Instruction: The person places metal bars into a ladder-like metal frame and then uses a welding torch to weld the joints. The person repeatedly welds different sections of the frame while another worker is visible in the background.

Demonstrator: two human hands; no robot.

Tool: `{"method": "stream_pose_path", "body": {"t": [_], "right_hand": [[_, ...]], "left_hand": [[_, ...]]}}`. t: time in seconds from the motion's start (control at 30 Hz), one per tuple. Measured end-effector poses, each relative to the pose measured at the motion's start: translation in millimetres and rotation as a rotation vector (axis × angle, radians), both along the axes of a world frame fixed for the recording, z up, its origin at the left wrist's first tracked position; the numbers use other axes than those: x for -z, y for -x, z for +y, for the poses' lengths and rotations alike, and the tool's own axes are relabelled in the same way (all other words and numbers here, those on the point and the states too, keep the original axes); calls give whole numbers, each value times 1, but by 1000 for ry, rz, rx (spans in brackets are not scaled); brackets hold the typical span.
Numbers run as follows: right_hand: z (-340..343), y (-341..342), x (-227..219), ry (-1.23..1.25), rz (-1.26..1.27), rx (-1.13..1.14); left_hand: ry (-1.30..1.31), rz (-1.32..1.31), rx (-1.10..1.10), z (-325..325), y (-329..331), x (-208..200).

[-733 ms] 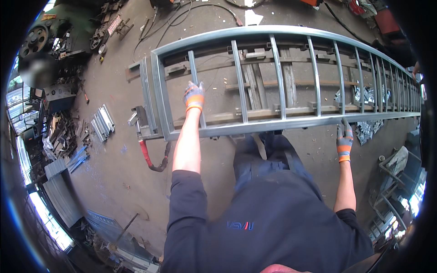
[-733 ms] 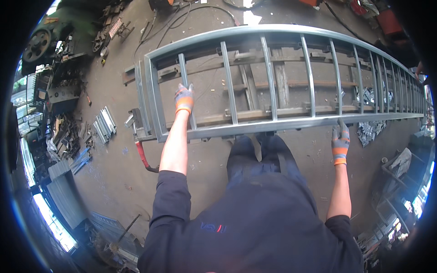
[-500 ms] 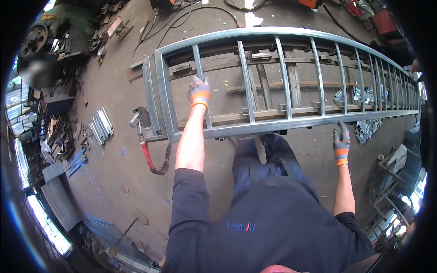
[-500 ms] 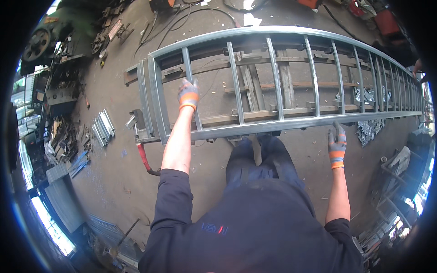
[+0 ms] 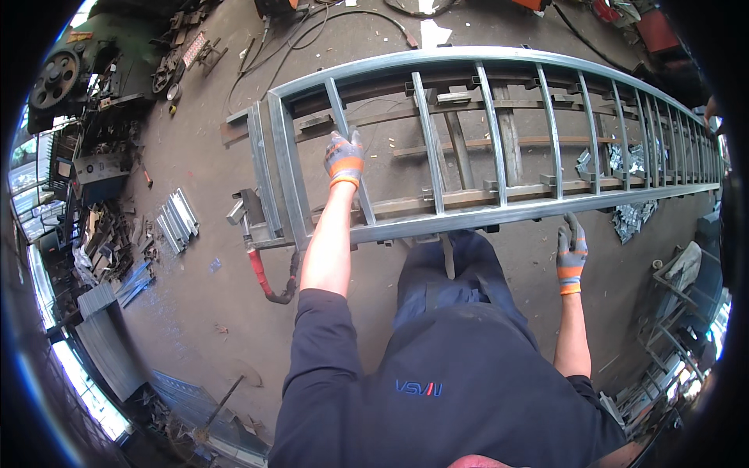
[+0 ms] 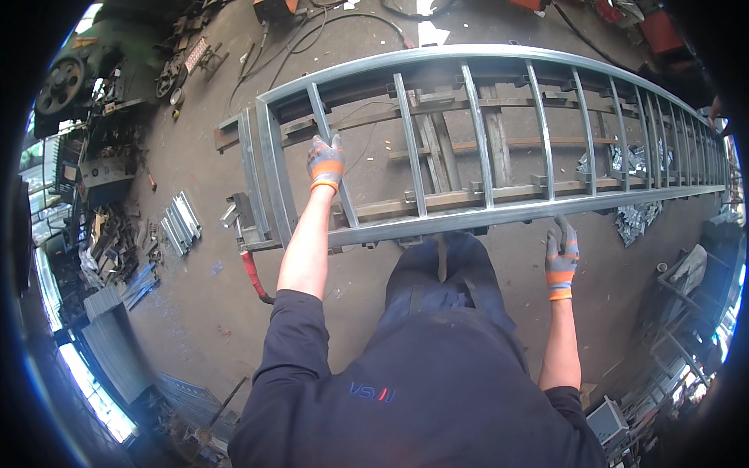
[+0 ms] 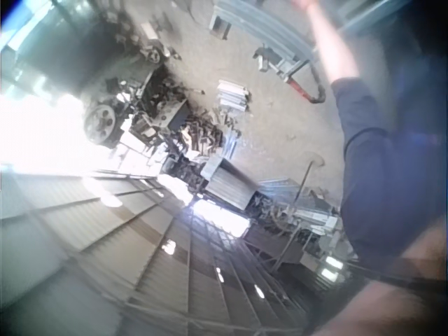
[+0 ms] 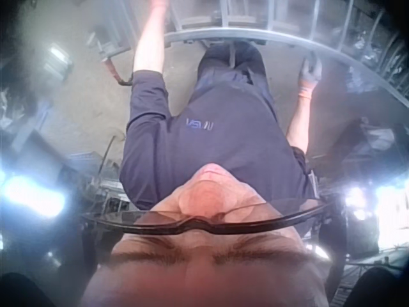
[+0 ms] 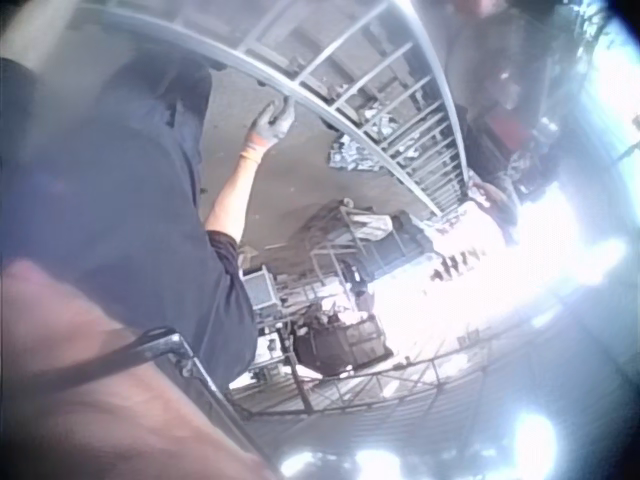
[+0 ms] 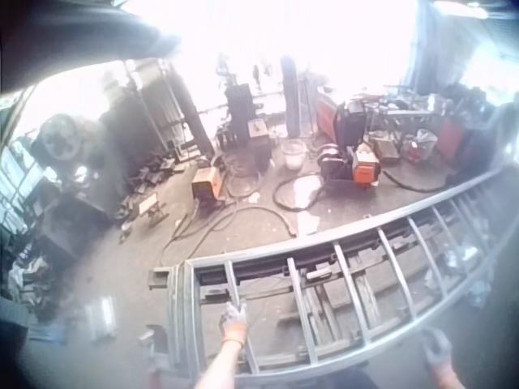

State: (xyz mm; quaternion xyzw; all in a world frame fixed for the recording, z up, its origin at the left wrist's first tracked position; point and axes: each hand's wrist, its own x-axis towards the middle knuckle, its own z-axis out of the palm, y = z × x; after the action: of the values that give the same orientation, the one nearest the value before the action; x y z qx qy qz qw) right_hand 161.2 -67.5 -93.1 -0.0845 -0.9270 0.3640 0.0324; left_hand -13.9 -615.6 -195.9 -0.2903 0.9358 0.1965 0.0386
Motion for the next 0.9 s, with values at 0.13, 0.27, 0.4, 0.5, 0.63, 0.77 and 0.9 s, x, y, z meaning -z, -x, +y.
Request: {"method": "stream_pose_path", "body": {"t": [0.13, 0.27, 0.4, 0.5, 0.63, 0.77, 0.9], "right_hand": [[-6, 5, 11, 18, 5, -25], [-10, 15, 17, 18, -1, -38], [-10, 33, 17, 82, -21, -36], [-8, 50, 15, 83, -16, -53], [-6, 72, 10, 94, -11, -53], [-6, 90, 19, 118, 10, -91], [-15, 104, 49, 333, -45, -105]], "left_hand": [[-29, -49, 44, -5, 4, -4], [-40, -48, 38, -2, 5, -7], [-50, -3, 73, 2, 6, -10], [-34, -31, 72, 2, 4, -15], [-32, -41, 87, -1, -5, -20], [-8, -218, 51, -3, -9, -13], [-71, -112, 39, -2, 2, -2]]}}
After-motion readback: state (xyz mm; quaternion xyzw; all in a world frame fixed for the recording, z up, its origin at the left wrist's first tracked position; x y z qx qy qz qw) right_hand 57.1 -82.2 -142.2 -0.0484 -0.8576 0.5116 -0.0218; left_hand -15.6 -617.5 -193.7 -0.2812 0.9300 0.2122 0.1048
